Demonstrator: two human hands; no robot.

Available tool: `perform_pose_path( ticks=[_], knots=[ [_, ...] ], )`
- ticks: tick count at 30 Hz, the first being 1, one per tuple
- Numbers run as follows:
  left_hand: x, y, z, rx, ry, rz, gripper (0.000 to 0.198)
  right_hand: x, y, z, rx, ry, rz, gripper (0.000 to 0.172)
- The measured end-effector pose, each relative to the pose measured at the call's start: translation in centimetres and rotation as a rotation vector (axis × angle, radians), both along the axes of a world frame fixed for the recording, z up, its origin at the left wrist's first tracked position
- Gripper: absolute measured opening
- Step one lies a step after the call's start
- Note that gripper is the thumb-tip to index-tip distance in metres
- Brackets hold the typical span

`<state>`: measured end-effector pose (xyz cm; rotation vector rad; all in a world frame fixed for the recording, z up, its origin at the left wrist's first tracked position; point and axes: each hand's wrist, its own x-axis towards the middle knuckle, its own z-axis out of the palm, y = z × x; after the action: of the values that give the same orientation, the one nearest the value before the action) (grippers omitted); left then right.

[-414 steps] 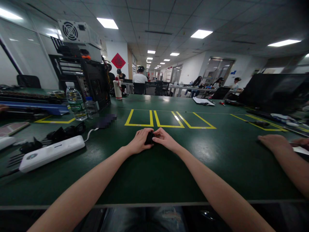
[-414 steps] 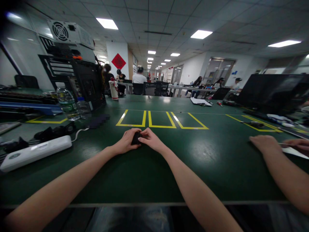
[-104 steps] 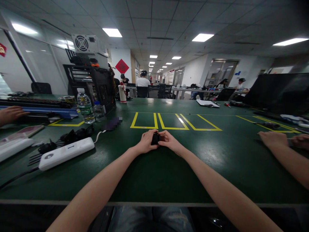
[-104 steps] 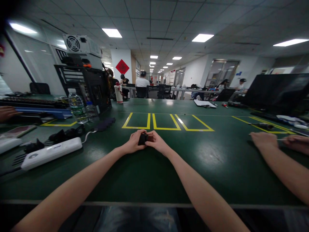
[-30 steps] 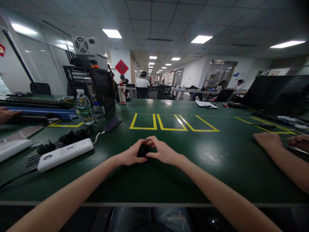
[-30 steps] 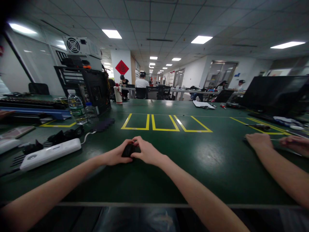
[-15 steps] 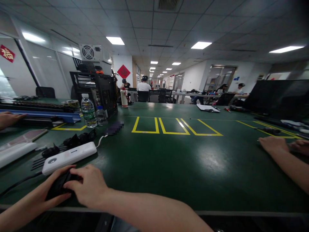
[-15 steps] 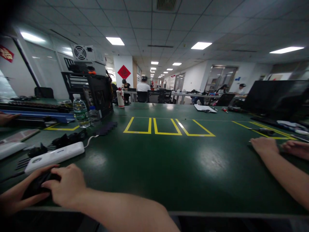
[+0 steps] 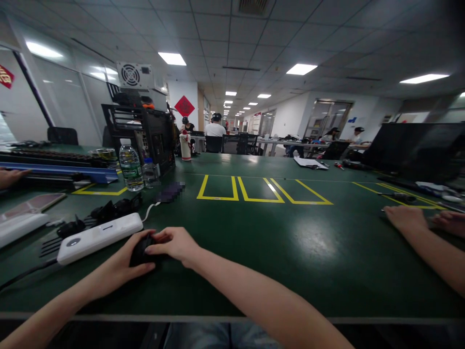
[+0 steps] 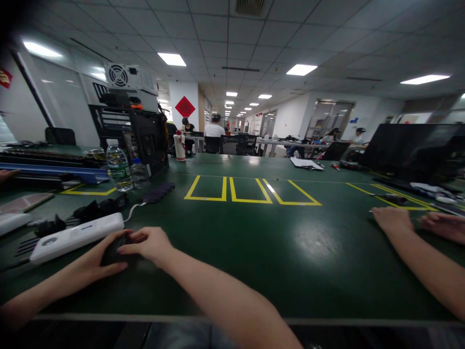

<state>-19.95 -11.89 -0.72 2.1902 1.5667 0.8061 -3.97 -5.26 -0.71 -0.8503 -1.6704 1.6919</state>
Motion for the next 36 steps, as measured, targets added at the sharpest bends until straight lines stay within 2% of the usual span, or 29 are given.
perform_pose_path(
  ticks=[2, 8, 10, 13, 16, 23, 28, 36],
  knots=[
    [3.5, 2.5, 0.1, -0.060, -0.065, -0.034, 0.058, 3.5, 1.3, 0.8, -0.032, 0.023, -0.055, 0.043],
    [13.5, 11.2, -0.4, 0.062, -0.142, -0.267, 0.066, 14.1, 5.1, 2.1, -0.182, 0.100, -0.202, 0.036],
    [16.4, 12.9, -0.5, 0.134, -0.133, -0.316, 0.067, 16.8, 6.1, 1.9, -0.199, 0.152, -0.286, 0.027],
    [19.5, 13.8, -0.3, 0.237, -0.096, -0.358, 0.066, 19.5, 6.9, 1.2, -0.171, 0.226, -0.347, 0.023],
    [20.5, 13.3, 0.0, 0.320, -0.025, -0.377, 0.065, 20.6, 7.0, 0.5, -0.115, 0.262, -0.311, 0.026],
    [20.0, 12.0, 0.3, 0.397, 0.102, -0.339, 0.066, 20.7, 6.5, -0.1, 0.056, 0.185, -0.284, 0.031],
    [20.0, 11.7, 0.4, 0.393, 0.127, -0.349, 0.062, 20.9, 6.3, 0.0, 0.085, 0.143, -0.235, 0.030],
    [19.8, 11.2, 0.7, 0.406, 0.144, -0.360, 0.061, 21.4, 6.0, 0.7, 0.270, 0.039, -0.168, 0.026]
  ],
)
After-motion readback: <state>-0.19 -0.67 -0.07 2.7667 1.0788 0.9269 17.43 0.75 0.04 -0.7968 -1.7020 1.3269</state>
